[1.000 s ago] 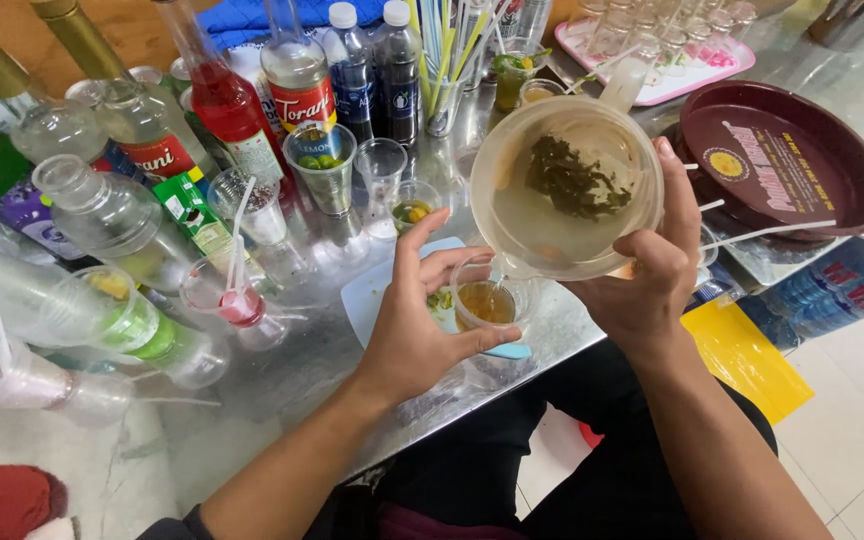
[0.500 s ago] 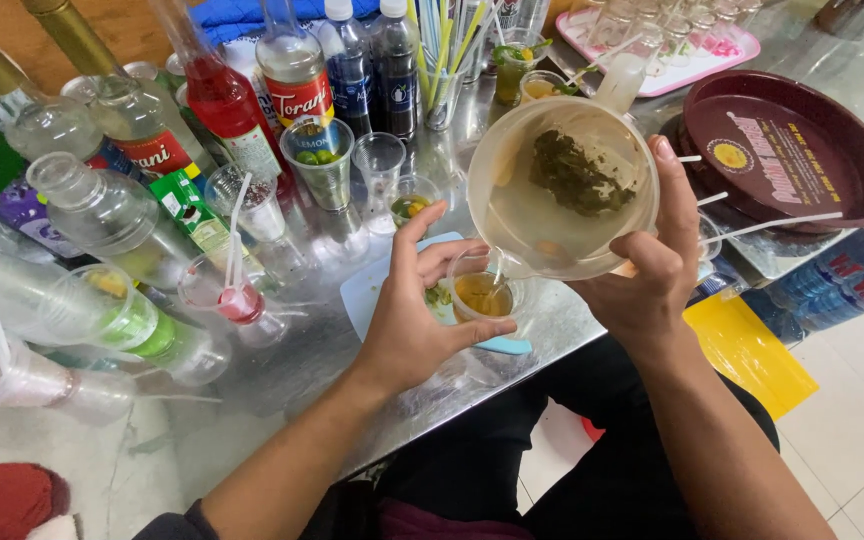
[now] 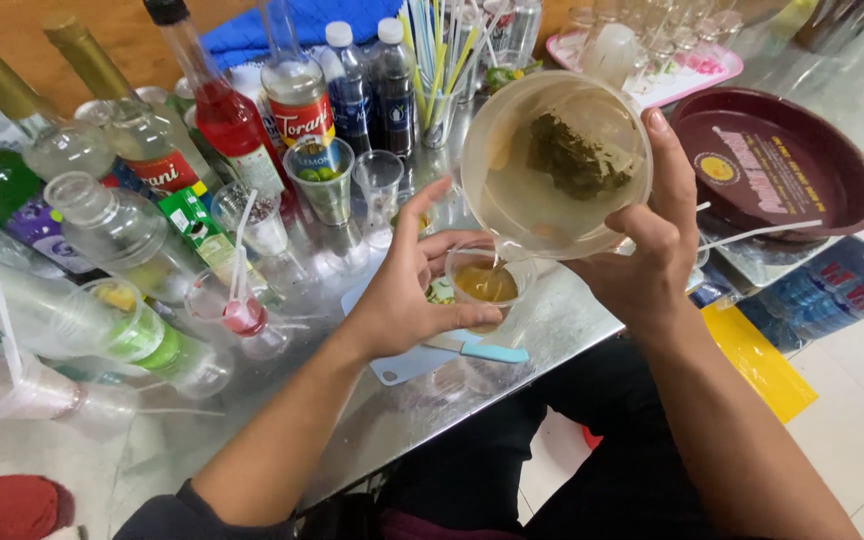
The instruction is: Slicing a lime and mixing various liquid ingredients to prepare beverages at a coffee shop counter.
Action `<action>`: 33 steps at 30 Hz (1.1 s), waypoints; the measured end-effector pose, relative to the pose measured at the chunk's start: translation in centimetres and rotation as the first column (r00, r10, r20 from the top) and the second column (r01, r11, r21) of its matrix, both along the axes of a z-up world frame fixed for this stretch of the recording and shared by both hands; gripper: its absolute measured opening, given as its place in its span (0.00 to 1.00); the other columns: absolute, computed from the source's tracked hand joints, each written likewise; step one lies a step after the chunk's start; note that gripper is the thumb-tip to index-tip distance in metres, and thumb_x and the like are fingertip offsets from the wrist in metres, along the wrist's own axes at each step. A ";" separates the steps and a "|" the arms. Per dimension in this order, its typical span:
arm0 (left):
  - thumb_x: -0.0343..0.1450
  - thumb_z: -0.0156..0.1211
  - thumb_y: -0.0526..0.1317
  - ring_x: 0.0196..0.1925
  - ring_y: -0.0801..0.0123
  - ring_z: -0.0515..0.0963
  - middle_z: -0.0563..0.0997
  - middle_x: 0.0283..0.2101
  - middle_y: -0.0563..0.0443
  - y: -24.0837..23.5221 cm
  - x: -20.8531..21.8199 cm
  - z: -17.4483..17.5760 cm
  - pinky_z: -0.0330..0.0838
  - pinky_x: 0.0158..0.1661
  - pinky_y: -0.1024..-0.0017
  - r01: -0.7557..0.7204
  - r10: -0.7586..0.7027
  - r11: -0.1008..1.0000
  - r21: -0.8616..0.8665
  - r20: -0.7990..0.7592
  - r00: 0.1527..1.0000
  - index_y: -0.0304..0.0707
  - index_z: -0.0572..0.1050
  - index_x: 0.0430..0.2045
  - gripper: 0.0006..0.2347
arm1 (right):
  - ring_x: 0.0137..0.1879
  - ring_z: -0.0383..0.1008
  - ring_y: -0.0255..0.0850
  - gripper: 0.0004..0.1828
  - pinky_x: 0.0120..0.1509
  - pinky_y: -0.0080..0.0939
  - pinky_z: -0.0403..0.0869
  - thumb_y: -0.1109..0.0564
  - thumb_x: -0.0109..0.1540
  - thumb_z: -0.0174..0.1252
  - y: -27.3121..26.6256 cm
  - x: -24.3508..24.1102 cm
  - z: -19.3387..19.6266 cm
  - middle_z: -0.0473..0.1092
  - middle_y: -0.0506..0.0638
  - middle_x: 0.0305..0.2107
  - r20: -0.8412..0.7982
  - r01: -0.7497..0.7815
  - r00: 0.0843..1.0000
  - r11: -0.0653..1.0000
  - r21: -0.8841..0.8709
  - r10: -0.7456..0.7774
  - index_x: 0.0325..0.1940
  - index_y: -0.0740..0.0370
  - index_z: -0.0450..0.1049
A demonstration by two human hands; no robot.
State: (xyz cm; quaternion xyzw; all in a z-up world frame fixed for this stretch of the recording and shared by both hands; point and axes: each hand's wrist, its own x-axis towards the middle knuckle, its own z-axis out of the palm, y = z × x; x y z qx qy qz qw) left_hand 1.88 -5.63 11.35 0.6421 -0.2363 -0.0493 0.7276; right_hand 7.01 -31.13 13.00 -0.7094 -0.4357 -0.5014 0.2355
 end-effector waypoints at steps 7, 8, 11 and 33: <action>0.59 0.75 0.39 0.65 0.51 0.76 0.75 0.60 0.28 0.7 1.4 1.7 0.72 0.64 0.59 0.105 -0.105 0.994 0.022 -0.008 0.994 0.48 0.35 0.72 0.53 | 0.78 0.58 0.68 0.39 0.79 0.72 0.70 0.57 0.62 0.85 -0.4 0.9 1.7 0.52 0.75 0.70 0.031 0.022 0.999 1.000 -0.019 -0.021 0.56 0.58 0.57; 0.60 0.75 0.37 0.66 0.53 0.76 0.75 0.60 0.28 0.7 1.5 1.9 0.72 0.63 0.61 0.135 -0.136 0.991 0.022 0.008 0.991 0.50 0.34 0.72 0.53 | 0.77 0.58 0.69 0.38 0.79 0.73 0.70 0.58 0.62 0.85 -0.5 1.0 2.0 0.52 0.75 0.69 0.048 0.016 0.999 1.000 -0.019 -0.015 0.55 0.59 0.57; 0.61 0.74 0.35 0.67 0.54 0.75 0.75 0.60 0.28 0.5 1.9 1.9 0.73 0.63 0.62 0.193 -0.193 0.981 0.004 0.038 0.980 0.51 0.32 0.73 0.53 | 0.76 0.59 0.70 0.37 0.78 0.74 0.69 0.60 0.62 0.84 -0.9 0.8 3.1 0.53 0.77 0.68 0.077 0.018 0.997 1.000 -0.023 -0.016 0.54 0.61 0.58; 0.61 0.73 0.41 0.61 0.53 0.80 0.74 0.64 0.30 -1.2 1.3 6.1 0.73 0.61 0.59 0.224 -0.224 0.974 -0.018 0.013 0.975 0.53 0.31 0.72 0.53 | 0.80 0.55 0.73 0.36 0.81 0.78 0.69 0.61 0.65 0.85 -2.8 -2.9 7.7 0.50 0.73 0.72 0.035 0.082 0.996 0.993 -0.090 -0.079 0.57 0.62 0.59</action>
